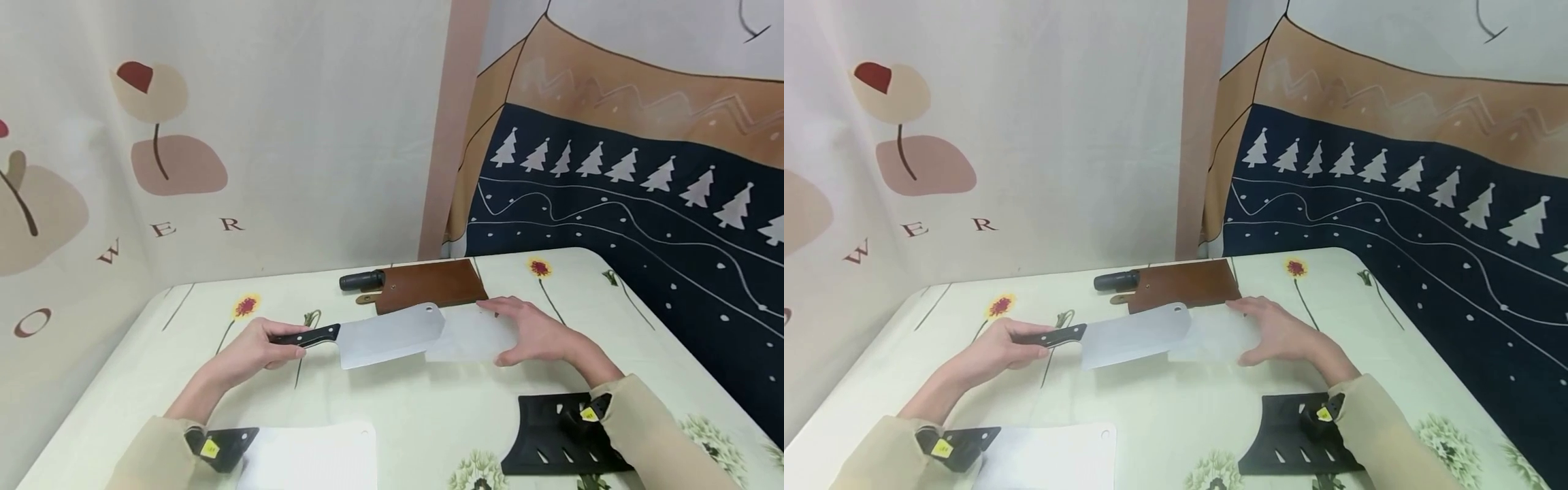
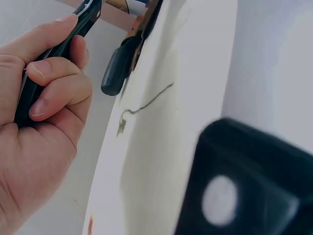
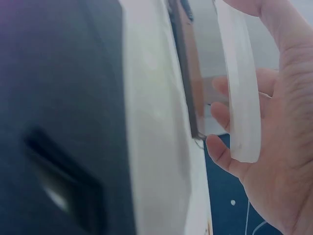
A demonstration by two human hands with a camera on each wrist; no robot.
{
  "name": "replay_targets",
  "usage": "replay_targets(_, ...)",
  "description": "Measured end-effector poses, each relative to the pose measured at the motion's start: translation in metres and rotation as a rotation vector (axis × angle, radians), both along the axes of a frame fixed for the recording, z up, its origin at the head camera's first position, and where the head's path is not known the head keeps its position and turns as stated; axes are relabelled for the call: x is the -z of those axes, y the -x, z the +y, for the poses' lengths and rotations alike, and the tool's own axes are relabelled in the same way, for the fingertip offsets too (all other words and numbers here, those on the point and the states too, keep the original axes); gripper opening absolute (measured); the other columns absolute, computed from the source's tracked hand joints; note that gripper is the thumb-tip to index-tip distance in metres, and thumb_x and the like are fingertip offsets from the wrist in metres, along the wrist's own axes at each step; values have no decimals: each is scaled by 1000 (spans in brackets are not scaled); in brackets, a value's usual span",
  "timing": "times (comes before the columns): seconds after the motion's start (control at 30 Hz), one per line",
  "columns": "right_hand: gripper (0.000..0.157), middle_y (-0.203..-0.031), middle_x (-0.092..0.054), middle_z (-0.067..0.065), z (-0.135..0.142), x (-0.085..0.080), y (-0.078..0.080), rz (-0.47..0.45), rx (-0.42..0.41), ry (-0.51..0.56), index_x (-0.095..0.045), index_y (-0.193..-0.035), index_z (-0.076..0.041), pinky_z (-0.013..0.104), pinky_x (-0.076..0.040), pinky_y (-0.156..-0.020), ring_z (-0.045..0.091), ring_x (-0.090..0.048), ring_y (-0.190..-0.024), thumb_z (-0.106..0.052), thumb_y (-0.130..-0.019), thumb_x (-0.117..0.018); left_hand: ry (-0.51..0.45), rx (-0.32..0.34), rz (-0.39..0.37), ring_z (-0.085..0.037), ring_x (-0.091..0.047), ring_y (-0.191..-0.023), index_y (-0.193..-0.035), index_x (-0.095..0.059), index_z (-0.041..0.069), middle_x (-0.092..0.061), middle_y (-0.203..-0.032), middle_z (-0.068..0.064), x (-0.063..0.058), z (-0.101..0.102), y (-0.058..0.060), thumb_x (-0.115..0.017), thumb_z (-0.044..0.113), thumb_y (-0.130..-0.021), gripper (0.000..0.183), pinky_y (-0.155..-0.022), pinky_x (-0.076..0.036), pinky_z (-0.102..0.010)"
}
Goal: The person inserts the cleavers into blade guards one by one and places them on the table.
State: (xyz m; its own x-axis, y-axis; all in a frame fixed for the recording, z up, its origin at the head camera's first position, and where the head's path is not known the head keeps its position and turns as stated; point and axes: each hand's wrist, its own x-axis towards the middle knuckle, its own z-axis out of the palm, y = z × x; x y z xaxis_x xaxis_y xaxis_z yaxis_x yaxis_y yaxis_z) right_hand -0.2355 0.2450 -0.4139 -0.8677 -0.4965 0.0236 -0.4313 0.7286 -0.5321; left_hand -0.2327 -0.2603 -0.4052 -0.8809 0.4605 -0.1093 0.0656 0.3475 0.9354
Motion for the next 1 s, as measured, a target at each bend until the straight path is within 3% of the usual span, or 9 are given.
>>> replay_targets(0.3, 96, -150, -49, 21, 6, 0, -1, -36, -3, 7, -52, -149, -6, 65, -38, -106, 44, -42, -137, -41, -68, -89, 5, 21, 4, -10, -37, -54, -129, -65, -11, -61, -85, -12, 3, 5, 0, -77, 5, -89, 44, -50, -33, -25)
replay_targets(0.77, 91, -147, -51, 23, 10, -9, -9, 15, -19, 3, -55, -147, -6, 68, -39, -103, 46, -43, -135, -41, -70, -89, -2, 53, 12, -10, -36, -53, -127, -65, -13, -52, -72, -5, -1, 9, 2, -77, 4, -89, 43, -49, -30, -25)
replay_targets(1.0, 91, -148, -52, 20, 7, -7, -8, -36, -59, 47, -55, -147, -6, 66, -39, -104, 43, -44, -134, -35, -68, -88, -14, 102, 1, -8, -37, -54, -127, -65, -13, -57, -76, -5, 1, 5, 3, -76, 4, -90, 42, -50, -32, -23)
